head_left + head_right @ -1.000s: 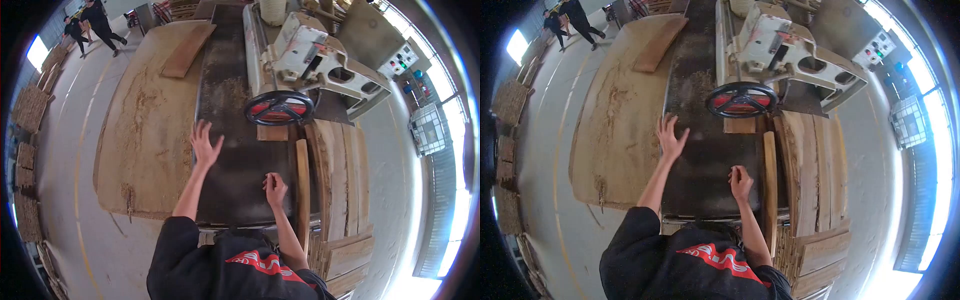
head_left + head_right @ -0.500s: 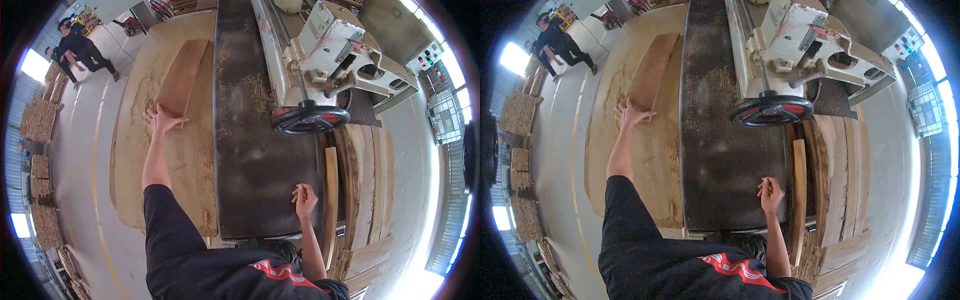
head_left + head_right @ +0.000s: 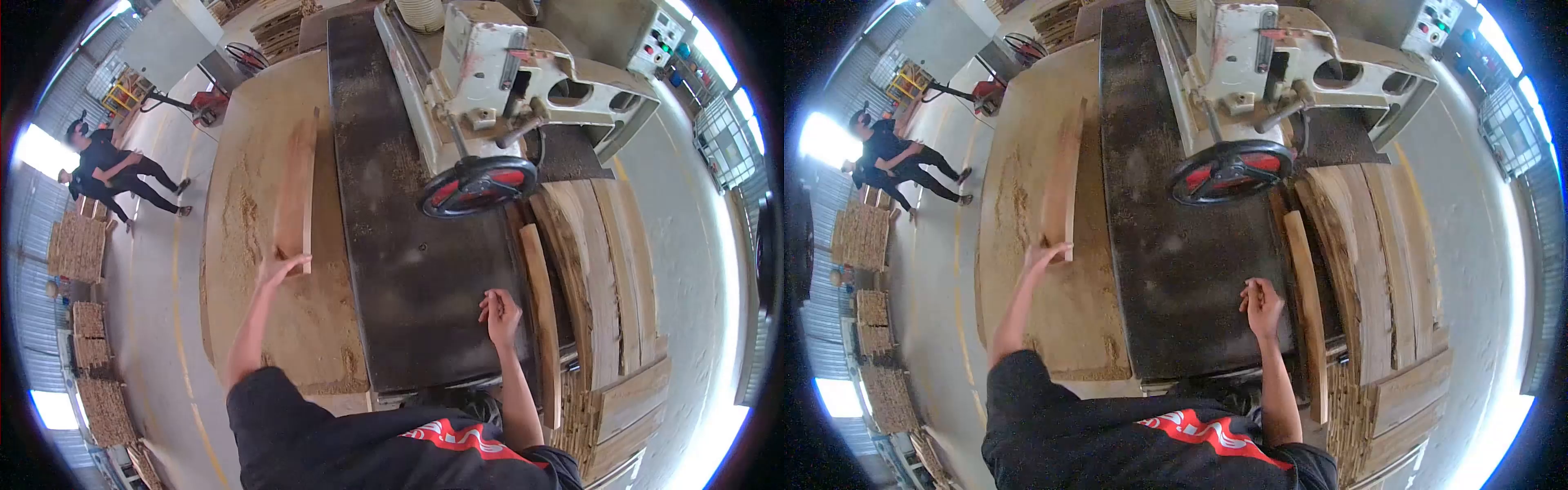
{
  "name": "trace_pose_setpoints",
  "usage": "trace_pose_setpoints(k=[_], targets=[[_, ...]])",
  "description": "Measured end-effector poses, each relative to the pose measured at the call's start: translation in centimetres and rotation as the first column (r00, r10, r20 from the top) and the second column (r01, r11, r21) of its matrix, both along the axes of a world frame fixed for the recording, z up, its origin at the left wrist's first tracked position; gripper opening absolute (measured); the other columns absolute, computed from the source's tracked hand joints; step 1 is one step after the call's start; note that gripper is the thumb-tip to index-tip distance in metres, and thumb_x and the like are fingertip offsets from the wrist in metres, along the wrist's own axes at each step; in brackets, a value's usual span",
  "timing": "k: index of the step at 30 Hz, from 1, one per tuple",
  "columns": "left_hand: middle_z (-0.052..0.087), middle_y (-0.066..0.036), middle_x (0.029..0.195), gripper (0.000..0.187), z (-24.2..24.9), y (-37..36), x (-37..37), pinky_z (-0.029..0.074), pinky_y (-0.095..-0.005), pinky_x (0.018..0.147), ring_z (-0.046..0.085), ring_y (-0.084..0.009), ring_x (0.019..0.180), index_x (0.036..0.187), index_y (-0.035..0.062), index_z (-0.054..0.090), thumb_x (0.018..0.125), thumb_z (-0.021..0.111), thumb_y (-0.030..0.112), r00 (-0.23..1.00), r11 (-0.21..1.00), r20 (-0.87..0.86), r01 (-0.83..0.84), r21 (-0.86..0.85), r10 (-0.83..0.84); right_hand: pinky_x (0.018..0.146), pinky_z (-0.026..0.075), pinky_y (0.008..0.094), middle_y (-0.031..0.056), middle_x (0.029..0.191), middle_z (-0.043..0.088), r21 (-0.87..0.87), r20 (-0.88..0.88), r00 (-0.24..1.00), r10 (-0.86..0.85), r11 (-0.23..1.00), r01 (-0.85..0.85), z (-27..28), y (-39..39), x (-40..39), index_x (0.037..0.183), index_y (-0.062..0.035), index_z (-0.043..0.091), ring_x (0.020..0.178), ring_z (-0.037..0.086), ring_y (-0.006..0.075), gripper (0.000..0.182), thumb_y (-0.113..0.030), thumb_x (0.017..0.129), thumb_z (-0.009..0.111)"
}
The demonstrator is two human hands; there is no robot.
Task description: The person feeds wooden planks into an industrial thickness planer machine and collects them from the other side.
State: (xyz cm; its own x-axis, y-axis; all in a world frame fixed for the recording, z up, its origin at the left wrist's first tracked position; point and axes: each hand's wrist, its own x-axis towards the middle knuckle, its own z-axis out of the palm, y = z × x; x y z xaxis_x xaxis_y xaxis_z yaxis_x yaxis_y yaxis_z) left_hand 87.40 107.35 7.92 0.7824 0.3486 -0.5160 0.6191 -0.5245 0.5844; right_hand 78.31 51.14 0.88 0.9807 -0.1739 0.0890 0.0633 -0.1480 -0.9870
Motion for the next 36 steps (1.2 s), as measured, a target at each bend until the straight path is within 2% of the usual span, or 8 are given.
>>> trace_pose_setpoints(k=[4,7,11,15,18,30,33,36], targets=[[0.058,-0.017,0.150,0.089,-1.1,-4.5,-12.6,0.054,-0.0565,0.098,0.062,-0.0358,0.128,0.156,0.0156,0.051,0.083,0.072,0.064,0.945,0.715,0.015,-0.236,-0.658,0.326,0.052,0.051,0.0287,0.0077,0.079,0.071,0.016,-0.024,0.999,0.026,1.000,-0.025,-0.4,-0.1,0.1,0.108,-0.0001,0.070,0.057,0.066,0.0113,0.017,-0.012,0.111,0.059],[0.055,-0.016,0.153,0.089,-0.7,-12.9,-20.7,0.051,-0.0635,0.099,0.058,-0.0379,0.133,0.158,0.0168,0.048,0.086,0.060,0.068,0.866,0.049,-0.099,-0.140,-0.989,0.489,0.054,0.052,0.0303,0.0065,0.081,0.072,-0.002,-0.006,0.997,0.077,0.997,-0.077,0.0,-0.4,0.0,0.108,-0.0006,0.070,0.058,0.065,0.0106,0.018,-0.015,0.111,0.060],[0.047,-0.019,0.160,0.102,-1.4,-23.1,-28.1,0.041,-0.0739,0.104,0.051,-0.0444,0.139,0.163,0.0157,0.038,0.084,0.051,0.078,0.795,-0.224,-0.103,0.042,-0.974,0.598,0.059,0.054,0.0312,0.0064,0.085,0.072,-0.006,0.037,0.988,0.149,0.989,-0.149,-2.0,-0.9,0.0,0.109,-0.0004,0.070,0.064,0.066,0.0108,0.018,-0.014,0.111,0.060],[0.044,-0.025,0.160,0.118,0.3,-30.5,-32.1,0.038,-0.0756,0.106,0.046,-0.0492,0.142,0.166,0.0135,0.031,0.077,0.052,0.088,0.819,-0.321,-0.010,0.213,-0.923,0.573,0.065,0.056,0.0312,0.0072,0.087,0.071,0.041,-0.038,0.970,0.241,0.970,-0.240,-2.1,-1.7,-0.5,0.110,-0.0001,0.071,0.071,0.066,0.0115,0.018,-0.013,0.111,0.059],[0.027,-0.025,0.170,0.134,1.0,-33.9,-34.1,0.031,-0.0730,0.116,0.028,-0.0511,0.153,0.170,0.0138,0.020,0.071,0.064,0.092,0.818,-0.509,0.005,0.363,-0.781,0.575,0.067,0.056,0.0314,0.0070,0.087,0.071,0.146,-0.083,0.957,0.280,0.953,-0.266,-2.4,-2.5,-2.2,0.112,-0.0002,0.072,0.072,0.066,0.0114,0.018,-0.013,0.111,0.058],[0.032,-0.024,0.168,0.124,-0.1,-38.2,-42.1,0.036,-0.0776,0.110,0.038,-0.0507,0.149,0.169,0.0127,0.026,0.074,0.061,0.085,0.734,-0.390,-0.071,0.274,-0.879,0.676,0.070,0.058,0.0324,0.0063,0.091,0.072,0.035,-0.083,0.929,0.362,0.932,-0.360,-1.6,-6.7,-10.6,0.114,-0.0010,0.072,0.076,0.067,0.0114,0.019,-0.013,0.112,0.057],[0.036,-0.018,0.168,0.118,-1.3,-38.3,-43.6,0.035,-0.0721,0.113,0.035,-0.0454,0.152,0.167,0.0171,0.031,0.075,0.056,0.087,0.704,-0.454,-0.143,0.275,-0.848,0.695,0.071,0.058,0.0328,0.0062,0.091,0.072,0.108,-0.111,0.930,0.351,0.934,-0.340,-2.3,-7.1,-11.4,0.114,-0.0008,0.072,0.076,0.067,0.0118,0.020,-0.012,0.112,0.056],[0.043,-0.016,0.164,0.110,-2.5,-38.0,-44.9,0.039,-0.0715,0.108,0.043,-0.0424,0.146,0.164,0.0167,0.036,0.078,0.060,0.081,0.730,-0.251,-0.069,0.142,-0.958,0.679,0.070,0.057,0.0288,0.0042,0.092,0.071,0.135,-0.124,0.932,0.342,0.936,-0.325,-1.8,-6.9,-12.3,0.114,-0.0012,0.072,0.076,0.067,0.0098,0.018,-0.011,0.111,0.058]])
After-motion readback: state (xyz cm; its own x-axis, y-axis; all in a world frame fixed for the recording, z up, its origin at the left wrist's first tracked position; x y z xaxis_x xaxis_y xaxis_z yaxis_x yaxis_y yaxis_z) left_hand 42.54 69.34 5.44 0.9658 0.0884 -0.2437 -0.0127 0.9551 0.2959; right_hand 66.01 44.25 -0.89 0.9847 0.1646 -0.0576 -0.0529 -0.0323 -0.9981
